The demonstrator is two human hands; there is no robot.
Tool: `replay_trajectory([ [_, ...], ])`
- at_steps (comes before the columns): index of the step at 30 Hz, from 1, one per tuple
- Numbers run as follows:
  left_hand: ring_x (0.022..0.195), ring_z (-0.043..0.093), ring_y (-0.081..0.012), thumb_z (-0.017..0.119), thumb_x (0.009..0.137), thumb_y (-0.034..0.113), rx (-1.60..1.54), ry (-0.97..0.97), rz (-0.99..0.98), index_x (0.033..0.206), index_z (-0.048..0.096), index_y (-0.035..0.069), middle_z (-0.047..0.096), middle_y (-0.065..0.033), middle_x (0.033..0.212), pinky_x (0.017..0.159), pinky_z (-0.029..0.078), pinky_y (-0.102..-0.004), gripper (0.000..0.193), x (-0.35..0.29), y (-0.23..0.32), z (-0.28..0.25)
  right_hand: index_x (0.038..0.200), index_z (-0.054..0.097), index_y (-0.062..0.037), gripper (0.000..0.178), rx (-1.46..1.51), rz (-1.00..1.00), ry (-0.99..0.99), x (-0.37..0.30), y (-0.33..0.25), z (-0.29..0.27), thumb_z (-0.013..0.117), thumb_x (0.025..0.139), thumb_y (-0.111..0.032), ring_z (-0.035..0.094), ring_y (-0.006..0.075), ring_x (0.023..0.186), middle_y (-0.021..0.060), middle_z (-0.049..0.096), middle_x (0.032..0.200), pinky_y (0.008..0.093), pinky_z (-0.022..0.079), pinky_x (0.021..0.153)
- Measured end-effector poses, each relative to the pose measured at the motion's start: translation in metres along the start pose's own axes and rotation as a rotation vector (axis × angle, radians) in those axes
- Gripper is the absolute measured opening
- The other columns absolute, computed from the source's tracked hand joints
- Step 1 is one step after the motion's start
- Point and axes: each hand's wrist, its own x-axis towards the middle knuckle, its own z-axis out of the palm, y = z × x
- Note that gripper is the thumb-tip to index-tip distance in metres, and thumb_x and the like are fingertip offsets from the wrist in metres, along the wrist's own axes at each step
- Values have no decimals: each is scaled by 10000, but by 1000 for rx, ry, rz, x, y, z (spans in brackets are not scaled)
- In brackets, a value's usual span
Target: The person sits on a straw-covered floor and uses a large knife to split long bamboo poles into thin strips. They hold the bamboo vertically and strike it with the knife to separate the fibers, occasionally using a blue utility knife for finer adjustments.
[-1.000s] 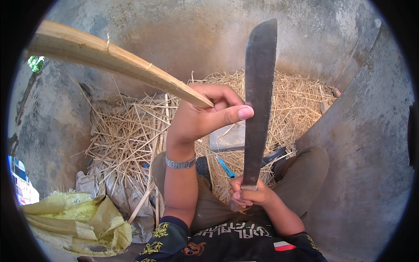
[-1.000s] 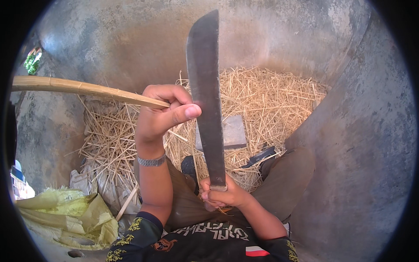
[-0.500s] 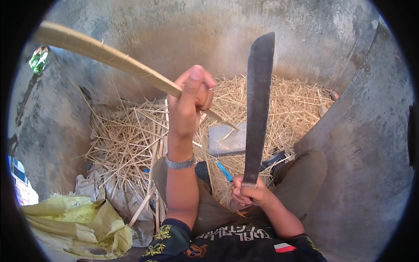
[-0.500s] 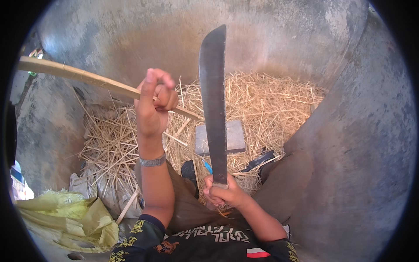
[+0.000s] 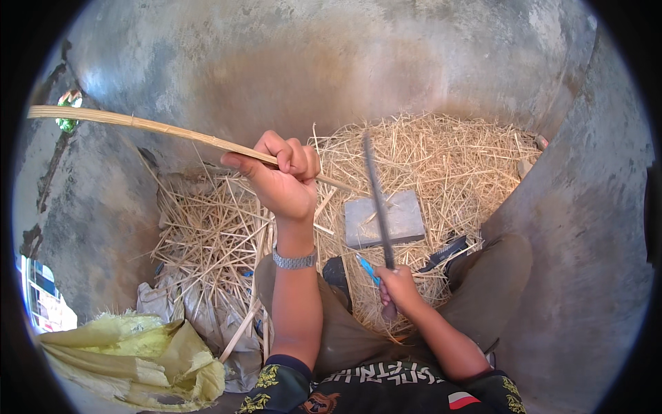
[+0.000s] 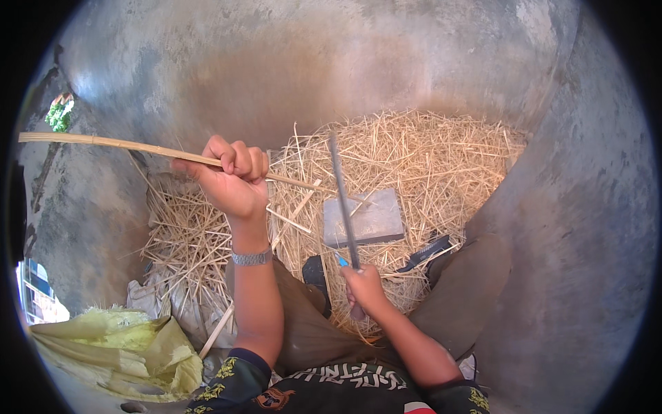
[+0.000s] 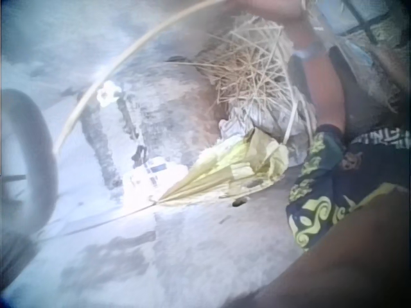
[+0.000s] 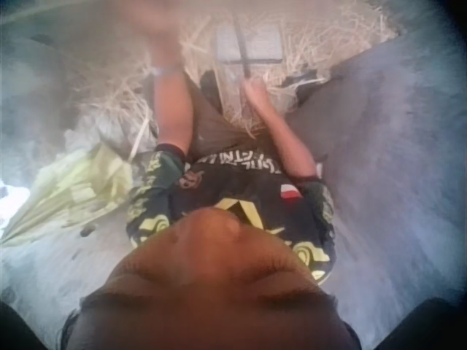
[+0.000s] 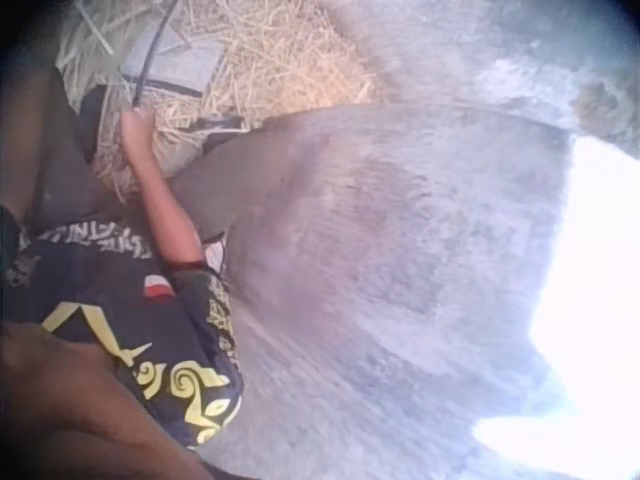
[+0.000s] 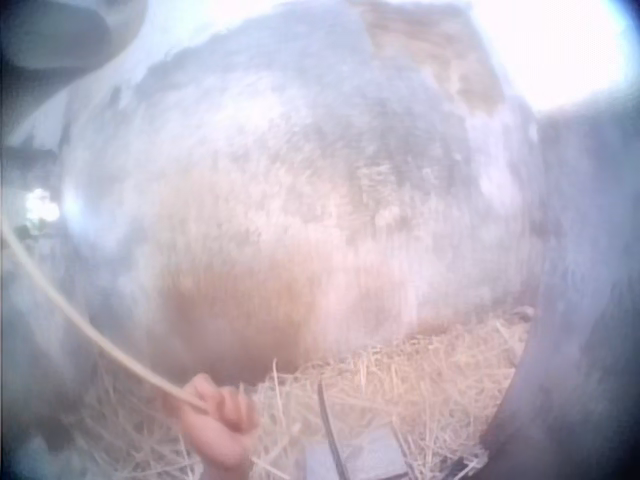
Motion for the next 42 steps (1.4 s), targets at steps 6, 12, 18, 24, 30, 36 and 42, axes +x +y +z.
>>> replay_trajectory([
  [6,435,137,-84,286,868,851,124,92,102,691,284,148,216,42,504,415,122,-271,725,-1,-4,3,676,513,-61,239,8,211,69,10,2,-9,660,838,-159,409,127,376,38,488,549,291,370,365],
  [12,437,136,-86,332,855,859,102,152,73,688,267,153,204,45,515,423,116,-270,729,0,1,-1,690,523,-41,217,70,-114,-34,-21,-30,-3,623,866,-117,426,118,372,30,474,516,291,356,356],
  [18,444,116,-88,341,848,867,51,280,54,672,249,168,175,51,521,429,103,-273,726,-1,2,-4,685,535,-43,195,-57,119,-56,-12,-9,0,613,853,-104,417,133,357,35,470,514,300,346,350],
  [24,449,110,-92,343,850,867,14,492,17,673,253,181,167,54,512,431,99,-271,714,8,-10,-23,680,516,-51,193,52,-10,50,-19,-48,-11,607,847,-80,405,121,347,25,463,494,290,341,334],
  [30,444,116,-89,327,860,860,53,361,60,683,253,179,174,52,507,429,103,-269,707,6,-9,-6,697,476,-84,231,166,-315,74,-21,-29,-8,609,874,-21,439,86,395,0,477,542,271,341,362],
  [36,449,94,-86,285,860,869,115,286,55,685,241,172,176,55,510,431,110,-284,719,-4,-14,1,698,532,-44,202,-41,124,7,17,4,0,623,859,-123,418,124,371,33,480,521,297,326,350],
  [42,453,93,-80,254,841,898,15,163,-12,661,233,169,182,56,497,427,95,-280,751,-2,-10,-6,680,544,-30,202,-133,-147,122,3,-14,-7,632,849,-97,431,112,373,22,479,499,289,347,362],
])
